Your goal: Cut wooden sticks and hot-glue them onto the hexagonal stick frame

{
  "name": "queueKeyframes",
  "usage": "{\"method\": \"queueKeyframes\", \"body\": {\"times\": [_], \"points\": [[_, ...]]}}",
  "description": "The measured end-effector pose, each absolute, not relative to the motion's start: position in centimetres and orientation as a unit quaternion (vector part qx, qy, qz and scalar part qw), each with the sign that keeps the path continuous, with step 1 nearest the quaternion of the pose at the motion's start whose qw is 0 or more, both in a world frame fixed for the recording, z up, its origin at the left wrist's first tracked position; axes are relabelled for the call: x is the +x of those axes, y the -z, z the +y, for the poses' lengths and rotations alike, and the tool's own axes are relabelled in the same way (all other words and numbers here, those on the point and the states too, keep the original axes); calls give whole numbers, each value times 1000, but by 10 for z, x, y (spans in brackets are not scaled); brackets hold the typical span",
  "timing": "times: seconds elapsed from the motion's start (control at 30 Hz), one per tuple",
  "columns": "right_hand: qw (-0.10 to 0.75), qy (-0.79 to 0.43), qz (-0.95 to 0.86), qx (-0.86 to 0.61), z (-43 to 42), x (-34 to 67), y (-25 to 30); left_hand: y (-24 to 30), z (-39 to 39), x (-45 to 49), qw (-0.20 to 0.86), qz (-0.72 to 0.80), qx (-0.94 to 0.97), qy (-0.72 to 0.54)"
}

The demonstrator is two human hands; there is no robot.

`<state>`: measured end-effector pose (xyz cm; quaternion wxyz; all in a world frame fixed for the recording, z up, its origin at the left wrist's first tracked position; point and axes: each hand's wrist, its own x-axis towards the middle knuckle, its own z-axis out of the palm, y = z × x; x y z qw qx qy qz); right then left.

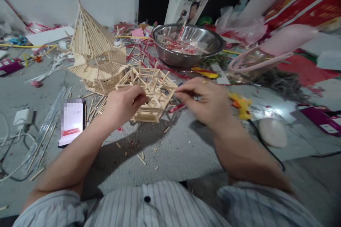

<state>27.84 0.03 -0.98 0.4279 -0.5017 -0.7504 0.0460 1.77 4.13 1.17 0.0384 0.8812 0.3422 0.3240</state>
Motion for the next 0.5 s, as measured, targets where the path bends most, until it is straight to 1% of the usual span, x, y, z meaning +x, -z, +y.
{"method": "queueKeyframes", "body": {"times": [0.13,0.3,0.4,0.5], "points": [[423,-58,-799,-422,2,222,-2,-2,42,21,5,286,882,-376],[416,-65,-818,-392,8,220,-5,6,44,26,-12,284,876,-389],[410,-71,-816,-402,9,223,-6,8,46,23,-8,285,881,-376],[409,-78,-801,-429,13,226,-4,0,51,13,21,321,890,-323]]}}
